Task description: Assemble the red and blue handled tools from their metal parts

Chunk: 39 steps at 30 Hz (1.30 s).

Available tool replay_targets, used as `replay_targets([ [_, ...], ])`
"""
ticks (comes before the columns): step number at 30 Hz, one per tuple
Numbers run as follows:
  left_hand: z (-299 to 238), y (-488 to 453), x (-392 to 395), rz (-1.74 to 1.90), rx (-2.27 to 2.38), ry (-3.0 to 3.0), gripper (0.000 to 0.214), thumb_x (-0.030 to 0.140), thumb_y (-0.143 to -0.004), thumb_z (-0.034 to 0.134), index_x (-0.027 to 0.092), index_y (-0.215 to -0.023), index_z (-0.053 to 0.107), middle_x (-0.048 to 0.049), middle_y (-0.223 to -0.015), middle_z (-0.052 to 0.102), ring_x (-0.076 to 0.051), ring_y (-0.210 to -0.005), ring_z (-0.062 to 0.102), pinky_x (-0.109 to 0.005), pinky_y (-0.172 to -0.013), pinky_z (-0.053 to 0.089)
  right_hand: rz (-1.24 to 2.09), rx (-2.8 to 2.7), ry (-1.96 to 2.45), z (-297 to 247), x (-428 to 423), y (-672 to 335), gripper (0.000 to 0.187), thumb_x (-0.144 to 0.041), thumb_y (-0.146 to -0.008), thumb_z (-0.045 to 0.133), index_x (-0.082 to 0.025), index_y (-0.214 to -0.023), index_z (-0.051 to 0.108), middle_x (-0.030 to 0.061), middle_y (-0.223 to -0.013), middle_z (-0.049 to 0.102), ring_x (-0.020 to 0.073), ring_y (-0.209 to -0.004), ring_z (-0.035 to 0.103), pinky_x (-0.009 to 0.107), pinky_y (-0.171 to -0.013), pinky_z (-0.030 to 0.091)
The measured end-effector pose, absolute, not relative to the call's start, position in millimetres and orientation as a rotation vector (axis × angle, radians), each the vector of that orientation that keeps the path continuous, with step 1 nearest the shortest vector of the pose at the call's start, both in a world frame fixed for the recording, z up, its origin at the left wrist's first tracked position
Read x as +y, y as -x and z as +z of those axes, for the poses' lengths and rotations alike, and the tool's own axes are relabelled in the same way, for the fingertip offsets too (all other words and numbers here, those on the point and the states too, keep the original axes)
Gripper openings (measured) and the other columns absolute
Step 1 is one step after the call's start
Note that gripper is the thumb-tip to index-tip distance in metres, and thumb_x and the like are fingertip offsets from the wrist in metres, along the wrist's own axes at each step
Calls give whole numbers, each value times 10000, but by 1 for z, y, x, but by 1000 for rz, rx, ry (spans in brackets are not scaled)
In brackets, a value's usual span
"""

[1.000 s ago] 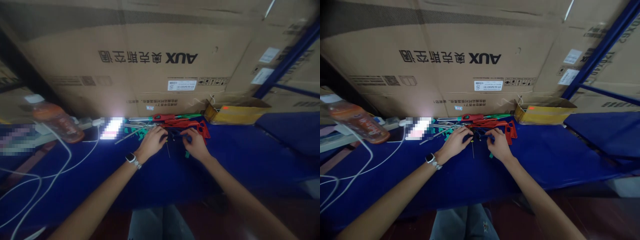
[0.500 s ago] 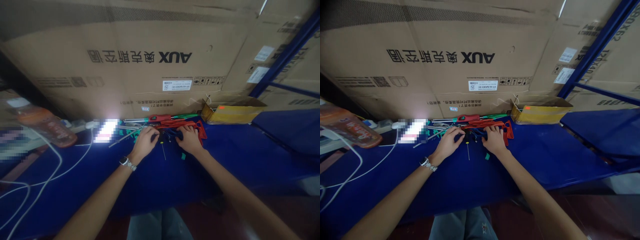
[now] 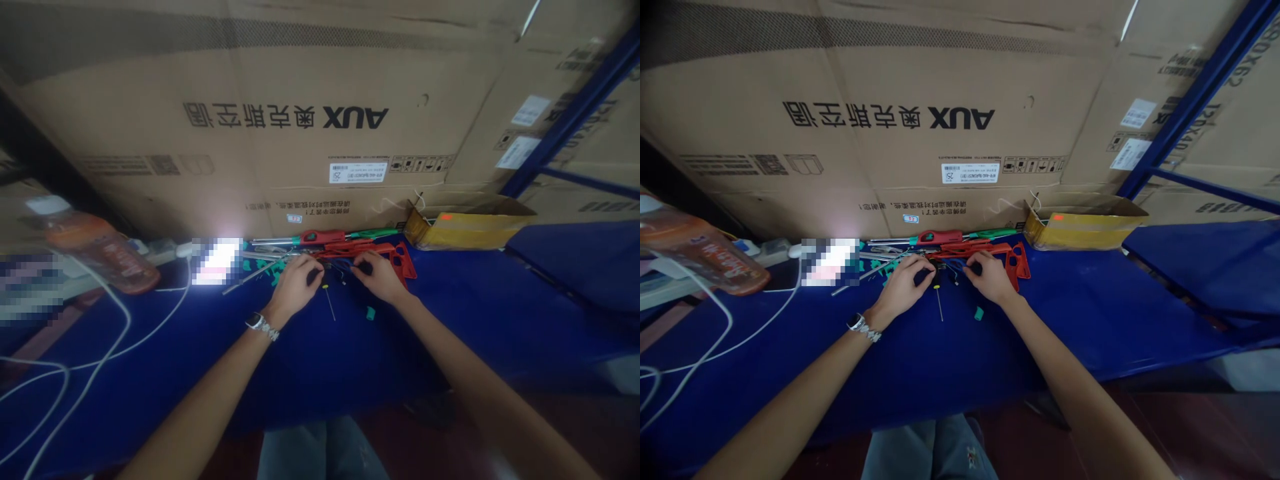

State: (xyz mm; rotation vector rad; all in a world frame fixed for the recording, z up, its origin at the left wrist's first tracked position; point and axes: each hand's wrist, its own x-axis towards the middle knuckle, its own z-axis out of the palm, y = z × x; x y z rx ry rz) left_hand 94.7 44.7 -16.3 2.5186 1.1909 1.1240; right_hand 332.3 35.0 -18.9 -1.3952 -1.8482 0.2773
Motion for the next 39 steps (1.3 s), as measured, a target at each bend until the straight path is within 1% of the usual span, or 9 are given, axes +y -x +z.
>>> replay_targets([
  [5, -19, -94, 47, 1153, 1166, -2490, 74, 182, -936, 578, 215, -947, 643, -43, -1017, 649, -223, -1019, 598, -398, -949, 497, 282, -1898, 1265, -21, 30, -328, 51, -241, -803, 667, -224, -825, 625, 62, -1056, 664, 219, -1041, 643, 398, -947, 475],
  [8, -18, -94, 46, 1145, 1158, -2485, 78, 180, -940, 569, 213, -941, 640, -42, -1009, 654, -222, -1013, 601, -399, -951, 495, 217, -1997, 1387, -20, 26, -324, 96, -213, -789, 691, -220, -879, 657, 74, -1115, 650, 248, -1098, 617, 430, -929, 446],
  [11, -14, -95, 44, 1145, 1162, -2487, 82, 181, -941, 563, 216, -930, 636, -43, -999, 655, -223, -1004, 611, -406, -952, 496, 118, -2050, 1494, -17, 20, -319, 118, -271, -798, 713, -228, -904, 686, 77, -1167, 633, 281, -1152, 578, 454, -927, 409],
  [13, -11, -94, 43, 1164, 1173, -2479, 85, 180, -943, 559, 218, -928, 634, -42, -988, 651, -223, -995, 619, -404, -942, 502, 55, -2032, 1484, -14, 17, -317, 120, -320, -817, 704, -230, -896, 695, 74, -1152, 633, 284, -1145, 570, 456, -930, 396],
  [16, -8, -85, 40, 1186, 1215, -2471, 90, 178, -945, 553, 219, -946, 633, -43, -983, 642, -223, -981, 624, -397, -920, 514, 41, -1989, 1387, -8, 15, -311, 81, -277, -849, 640, -224, -886, 687, 71, -1066, 646, 255, -1064, 598, 425, -914, 413],
  [21, -7, -44, 41, 1105, 1429, -2525, 158, 121, -904, 565, 207, -1022, 625, -79, -1068, 639, -272, -1054, 611, -438, -947, 508, 103, -2024, 1293, 2, 30, -280, 96, -222, -870, 575, -226, -889, 669, 71, -1009, 655, 243, -1022, 601, 386, -886, 451],
  [28, -12, 8, 51, 860, 1904, -2422, 227, 139, -813, 669, 213, -1026, 640, -137, -1103, 658, -383, -1087, 591, -527, -857, 491, 77, -2196, 1434, 8, 75, -215, 189, -182, -819, 622, -235, -987, 690, 77, -1126, 687, 310, -1118, 548, 490, -947, 412],
  [32, -12, 13, 55, 850, 1875, -2409, 157, 114, -836, 635, 235, -933, 655, -87, -969, 703, -337, -997, 638, -493, -852, 477, 113, -2194, 1490, 10, 87, -200, 189, -174, -805, 633, -227, -974, 700, 85, -1135, 689, 317, -1144, 534, 499, -954, 395],
  [39, 2, 10, 53, 983, 1809, -2345, 163, 151, -905, 592, 212, -1020, 691, -77, -1070, 687, -257, -897, 662, -386, -815, 515, 114, -2018, 1401, 7, 64, -224, 186, -176, -831, 575, -222, -967, 693, 75, -1085, 687, 286, -1086, 561, 456, -934, 373],
])
